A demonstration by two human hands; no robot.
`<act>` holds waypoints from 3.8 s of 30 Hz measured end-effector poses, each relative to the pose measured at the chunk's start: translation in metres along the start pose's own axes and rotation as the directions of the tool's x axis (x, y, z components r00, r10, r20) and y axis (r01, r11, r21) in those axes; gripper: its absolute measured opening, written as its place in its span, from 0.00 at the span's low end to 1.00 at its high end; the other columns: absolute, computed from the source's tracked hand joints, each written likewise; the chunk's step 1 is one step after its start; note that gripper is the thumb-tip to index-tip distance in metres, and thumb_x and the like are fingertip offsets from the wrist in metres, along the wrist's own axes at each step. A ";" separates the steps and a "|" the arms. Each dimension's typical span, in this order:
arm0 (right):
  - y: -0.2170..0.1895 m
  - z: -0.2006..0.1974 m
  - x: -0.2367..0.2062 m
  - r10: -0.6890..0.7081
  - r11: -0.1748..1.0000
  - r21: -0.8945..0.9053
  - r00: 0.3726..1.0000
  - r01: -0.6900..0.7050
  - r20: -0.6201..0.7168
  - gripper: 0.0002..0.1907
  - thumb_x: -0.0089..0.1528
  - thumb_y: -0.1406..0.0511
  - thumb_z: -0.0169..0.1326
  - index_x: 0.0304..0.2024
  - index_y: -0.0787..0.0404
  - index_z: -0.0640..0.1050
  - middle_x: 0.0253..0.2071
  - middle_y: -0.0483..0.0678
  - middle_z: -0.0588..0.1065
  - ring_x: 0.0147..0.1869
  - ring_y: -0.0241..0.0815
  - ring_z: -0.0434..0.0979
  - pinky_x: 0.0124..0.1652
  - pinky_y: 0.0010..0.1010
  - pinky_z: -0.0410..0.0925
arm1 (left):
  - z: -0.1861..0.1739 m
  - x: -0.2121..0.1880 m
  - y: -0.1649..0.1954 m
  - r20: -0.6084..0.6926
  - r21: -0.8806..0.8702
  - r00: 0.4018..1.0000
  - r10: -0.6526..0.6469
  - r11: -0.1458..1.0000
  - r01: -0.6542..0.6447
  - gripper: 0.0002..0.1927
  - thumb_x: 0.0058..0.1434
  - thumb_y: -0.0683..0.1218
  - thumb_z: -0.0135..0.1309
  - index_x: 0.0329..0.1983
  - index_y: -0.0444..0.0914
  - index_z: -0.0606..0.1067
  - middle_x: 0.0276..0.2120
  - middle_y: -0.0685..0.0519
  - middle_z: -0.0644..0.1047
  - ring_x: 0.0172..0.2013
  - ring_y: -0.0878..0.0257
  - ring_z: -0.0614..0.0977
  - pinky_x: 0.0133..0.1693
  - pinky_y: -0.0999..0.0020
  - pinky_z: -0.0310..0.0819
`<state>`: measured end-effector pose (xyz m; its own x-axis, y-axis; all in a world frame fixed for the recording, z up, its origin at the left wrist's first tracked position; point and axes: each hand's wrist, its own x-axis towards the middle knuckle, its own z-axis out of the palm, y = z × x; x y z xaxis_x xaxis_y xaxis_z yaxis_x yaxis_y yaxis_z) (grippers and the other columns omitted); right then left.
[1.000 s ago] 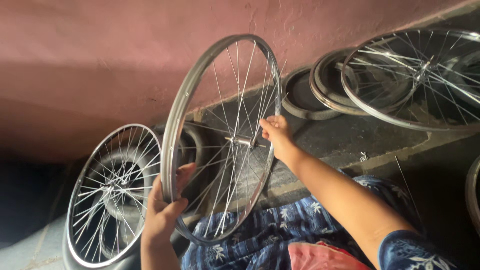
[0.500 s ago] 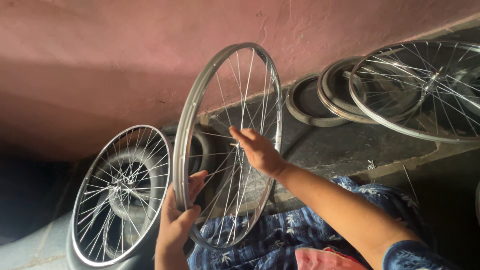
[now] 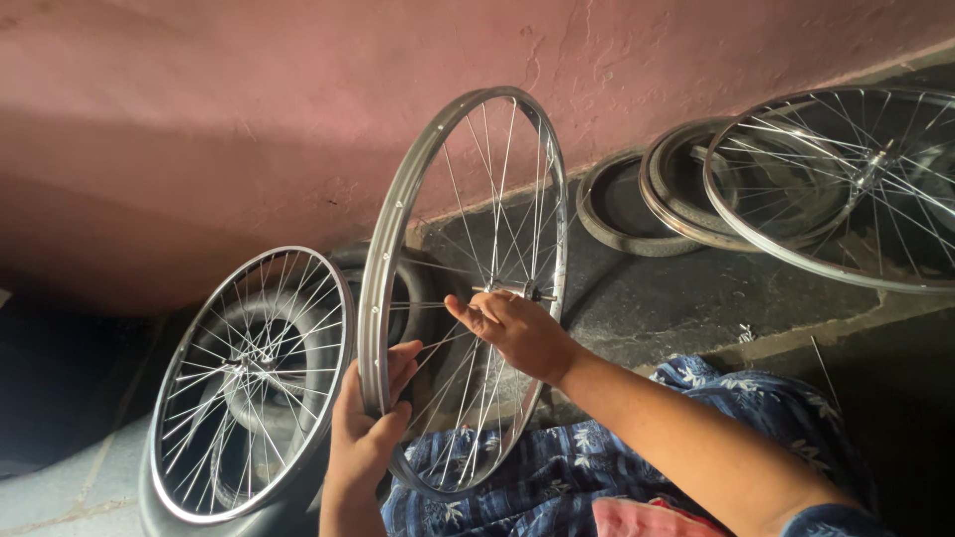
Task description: The person sits on the floor holding a bicycle rim and threads spokes through the rim eyelets, pulling each spoke taut and working around the rim while the hub rests nearby. They repeatedly rotate the rim to reach new spoke holes and continue lacing spokes one at a time.
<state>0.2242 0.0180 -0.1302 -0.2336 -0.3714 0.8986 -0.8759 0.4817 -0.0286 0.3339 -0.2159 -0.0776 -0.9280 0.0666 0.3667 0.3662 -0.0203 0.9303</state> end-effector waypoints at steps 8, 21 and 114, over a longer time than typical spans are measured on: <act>-0.011 -0.009 0.012 0.063 0.990 -0.132 0.997 -0.055 0.055 0.30 0.63 0.73 0.53 0.68 0.57 0.70 0.42 0.47 0.74 0.47 0.42 0.79 0.49 0.32 0.75 | 0.013 -0.004 0.004 -0.023 0.019 0.999 -0.045 0.999 0.046 0.32 0.47 0.29 0.47 0.60 0.29 0.67 0.59 0.39 0.75 0.65 0.51 0.75 0.68 0.55 0.61; 0.017 -0.007 0.025 0.380 0.917 0.142 0.925 -0.373 -0.025 0.06 0.61 0.69 0.55 0.40 0.61 0.79 0.37 0.49 0.78 0.42 0.43 0.81 0.40 0.34 0.74 | 0.010 -0.027 -0.023 0.096 -0.032 0.991 0.095 0.995 -0.093 0.34 0.47 0.27 0.42 0.62 0.27 0.64 0.62 0.35 0.72 0.69 0.46 0.70 0.71 0.52 0.56; 0.240 -0.159 -0.334 0.931 0.297 -0.720 0.022 -0.627 0.365 0.09 0.59 0.57 0.61 0.40 0.49 0.81 0.49 0.49 0.79 0.53 0.57 0.79 0.48 0.47 0.72 | 0.019 0.060 0.015 -0.080 -0.135 0.996 -0.029 0.991 0.018 0.39 0.45 0.35 0.50 0.65 0.22 0.63 0.61 0.32 0.72 0.64 0.46 0.74 0.73 0.50 0.56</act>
<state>0.1592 0.3839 -0.3679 -0.9745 0.1508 -0.1661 0.1904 0.9476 -0.2565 0.2855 -0.1928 -0.0420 -0.9408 -0.0127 0.3387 0.3365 -0.1539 0.9290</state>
